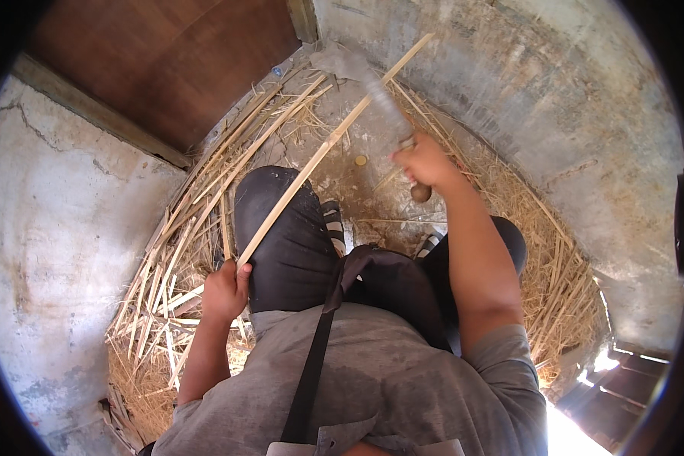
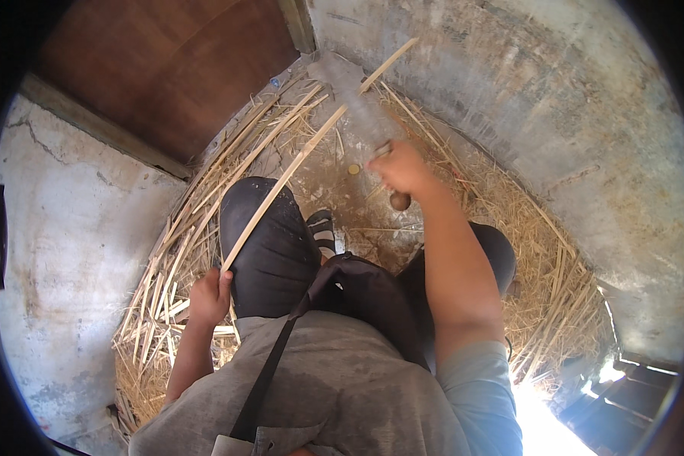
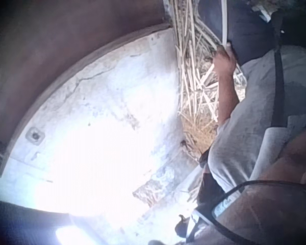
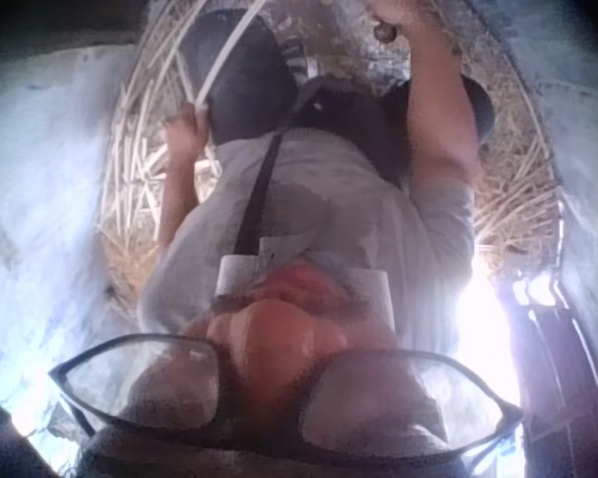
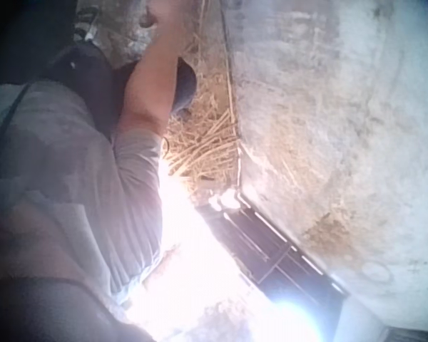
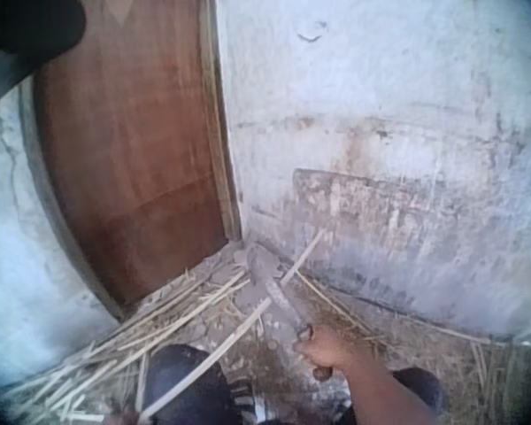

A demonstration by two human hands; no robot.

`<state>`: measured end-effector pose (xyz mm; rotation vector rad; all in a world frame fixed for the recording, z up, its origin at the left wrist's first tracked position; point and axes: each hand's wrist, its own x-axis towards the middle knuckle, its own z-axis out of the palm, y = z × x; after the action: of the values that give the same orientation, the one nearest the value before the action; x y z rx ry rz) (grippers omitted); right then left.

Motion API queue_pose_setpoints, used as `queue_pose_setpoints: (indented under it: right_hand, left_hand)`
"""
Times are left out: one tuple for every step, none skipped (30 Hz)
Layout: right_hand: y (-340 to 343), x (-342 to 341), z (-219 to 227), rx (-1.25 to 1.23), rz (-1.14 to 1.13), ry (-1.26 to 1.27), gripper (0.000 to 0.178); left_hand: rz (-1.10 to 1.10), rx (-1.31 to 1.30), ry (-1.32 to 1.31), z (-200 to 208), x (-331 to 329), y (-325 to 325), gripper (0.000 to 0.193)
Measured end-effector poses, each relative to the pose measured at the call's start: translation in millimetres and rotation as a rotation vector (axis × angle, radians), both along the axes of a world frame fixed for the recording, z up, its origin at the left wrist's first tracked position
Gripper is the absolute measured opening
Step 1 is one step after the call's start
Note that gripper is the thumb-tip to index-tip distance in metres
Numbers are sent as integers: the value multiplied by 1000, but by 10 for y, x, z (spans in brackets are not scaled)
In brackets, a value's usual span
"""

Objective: The person sits on the floor and uses a knife to shave a long bamboo stick. They hold the stick with their left hand and repeatedly scrape the blade along its length to remove the outer layer, creating thin shavings that fall to the floor.

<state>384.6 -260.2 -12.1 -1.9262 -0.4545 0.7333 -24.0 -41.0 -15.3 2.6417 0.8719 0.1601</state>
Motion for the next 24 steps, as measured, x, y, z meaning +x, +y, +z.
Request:
queue_pose_setpoints:
  right_hand:
    - [46,-59,-24,-66,145,17,39]
    - [109,-119,-35,-130,290,32,39]
    - [140,-165,-24,-193,435,46,39]
    - [107,-162,30,-179,417,42,43]
    - [92,-140,56,-144,425,80,43]
    - [67,-86,69,-109,433,119,44]
    - [54,-50,69,-74,440,157,44]
    - [33,-18,42,-44,373,156,42]
    - [23,9,-13,-15,307,154,40]
    - [14,34,-48,15,240,153,38]
    - [-5,59,-46,58,161,155,37]
    - [-22,83,-40,102,82,157,37]
    - [-38,108,-35,145,4,158,37]
    - [-35,113,-47,153,-18,151,37]
    - [-29,119,-60,161,-40,145,38]
    - [-24,117,-76,168,-62,138,39]
    - [6,87,-92,93,30,132,40]
    - [60,27,-121,18,121,125,41]
    - [101,-29,-139,-58,212,118,42]
    - [123,-89,-104,-73,270,123,42]
    - [131,-151,-39,-89,327,128,43]
    - [136,-179,-3,-104,384,133,43]
    - [131,-163,-1,-77,382,139,43]
    - [105,-115,-3,-49,379,145,42]
  left_hand:
    - [-2,22,8,-10,-18,6,51]
    - [-4,46,15,-13,-40,31,50]
    - [-6,70,21,-7,-48,46,50]
    - [-10,64,30,11,-39,63,50]
    - [-11,59,44,65,-34,79,49]
    - [-12,54,58,103,-42,88,49]
    - [-2,55,63,118,-50,69,49]
    - [0,53,61,106,-5,35,49]
    - [2,51,59,93,28,21,49]
    - [-18,46,22,38,1,63,48]
    - [-11,54,19,21,2,43,48]
    - [-5,62,17,8,6,24,48]
    - [3,69,14,-1,18,9,48]
    - [7,59,15,10,19,-1,48]
    - [11,48,16,22,34,-14,48]
    - [16,38,17,27,49,-27,48]
    - [22,37,19,25,76,-32,48]
    - [29,37,22,21,103,-37,48]
    - [34,36,25,18,117,-37,49]
    - [26,61,46,39,97,-21,49]
    - [18,86,67,80,64,9,49]
    - [9,111,87,107,45,25,48]
    - [12,83,91,131,49,23,49]
    - [15,56,94,152,73,19,49]
